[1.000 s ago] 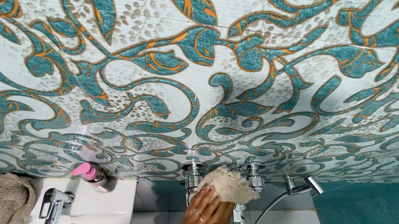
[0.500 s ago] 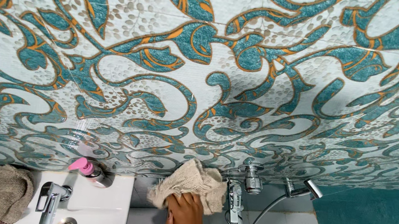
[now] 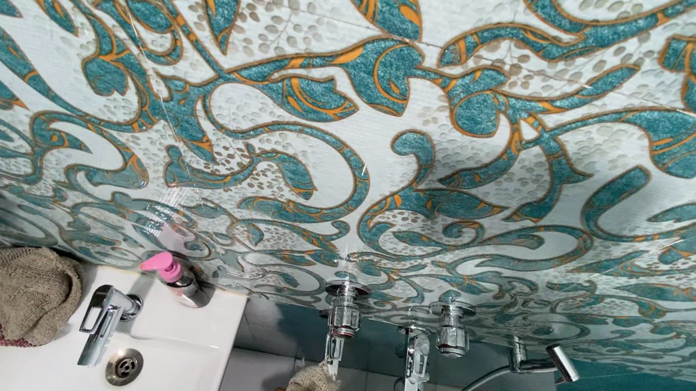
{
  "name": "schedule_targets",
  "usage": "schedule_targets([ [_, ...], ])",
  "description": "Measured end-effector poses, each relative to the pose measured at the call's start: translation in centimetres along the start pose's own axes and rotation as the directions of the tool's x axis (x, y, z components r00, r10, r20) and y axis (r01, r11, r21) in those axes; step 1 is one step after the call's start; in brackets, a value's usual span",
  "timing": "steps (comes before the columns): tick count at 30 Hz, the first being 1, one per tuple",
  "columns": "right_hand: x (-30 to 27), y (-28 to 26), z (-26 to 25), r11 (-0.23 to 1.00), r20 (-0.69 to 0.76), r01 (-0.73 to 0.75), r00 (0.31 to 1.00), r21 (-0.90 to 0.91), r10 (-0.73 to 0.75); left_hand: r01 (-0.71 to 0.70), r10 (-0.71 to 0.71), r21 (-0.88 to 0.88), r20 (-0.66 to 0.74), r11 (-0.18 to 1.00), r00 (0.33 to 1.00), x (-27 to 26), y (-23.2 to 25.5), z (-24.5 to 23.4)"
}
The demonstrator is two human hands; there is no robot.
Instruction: The person wipes a bathroom sink and then cleans wall-mounted chrome faucets and a handheld shower head with a cloth by hand.
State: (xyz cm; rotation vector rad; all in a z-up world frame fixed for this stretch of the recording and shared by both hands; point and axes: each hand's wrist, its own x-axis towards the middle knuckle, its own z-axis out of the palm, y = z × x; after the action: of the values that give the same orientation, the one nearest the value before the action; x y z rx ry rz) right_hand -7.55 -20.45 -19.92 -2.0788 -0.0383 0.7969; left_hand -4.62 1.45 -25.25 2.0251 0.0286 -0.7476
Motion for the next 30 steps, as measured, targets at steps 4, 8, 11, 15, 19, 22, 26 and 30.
schedule_targets([
  [4,-3.3,-5.3,-3.0,0.991,-0.139,-0.113,0.985,-0.07,0.103,-0.081,0.081,-0.022,-0.031,0.996,0.996,-1.9,1.6,-1.9],
  [8,-2.8,-9.7,-4.4,0.997,-0.534,0.05,0.843,-0.057,-0.073,-0.375,0.363,0.002,-0.261,0.927,0.895,-2.8,6.3,-4.6],
  [11,1.0,-9.4,-4.8,0.977,-0.717,0.155,0.664,-0.144,-0.211,-0.482,0.476,0.089,-0.391,0.871,0.788,0.1,10.2,-5.2],
  [15,6.7,-6.9,-4.3,0.861,-0.613,0.283,0.611,-0.422,-0.501,-0.404,0.387,0.056,-0.433,0.913,0.814,3.7,11.8,-4.1],
  [19,7.9,-5.9,-3.3,0.821,-0.522,0.041,0.754,-0.57,-0.399,-0.329,0.27,-0.068,-0.432,0.942,0.86,4.4,10.2,-3.2],
  [22,6.4,-6.8,-4.1,0.874,-0.472,0.27,0.758,-0.403,-0.451,-0.296,0.216,-0.141,-0.414,0.945,0.884,3.7,8.9,-3.0],
  [26,2.5,-8.1,-5.1,0.823,-0.345,0.424,0.761,-0.378,-0.55,-0.248,0.154,-0.234,-0.357,0.94,0.921,1.3,7.8,-1.8],
  [30,0.1,-7.4,-5.2,0.849,-0.2,0.509,0.826,-0.14,-0.528,-0.136,0.053,-0.33,-0.249,0.934,0.967,-2.6,7.9,0.0],
])
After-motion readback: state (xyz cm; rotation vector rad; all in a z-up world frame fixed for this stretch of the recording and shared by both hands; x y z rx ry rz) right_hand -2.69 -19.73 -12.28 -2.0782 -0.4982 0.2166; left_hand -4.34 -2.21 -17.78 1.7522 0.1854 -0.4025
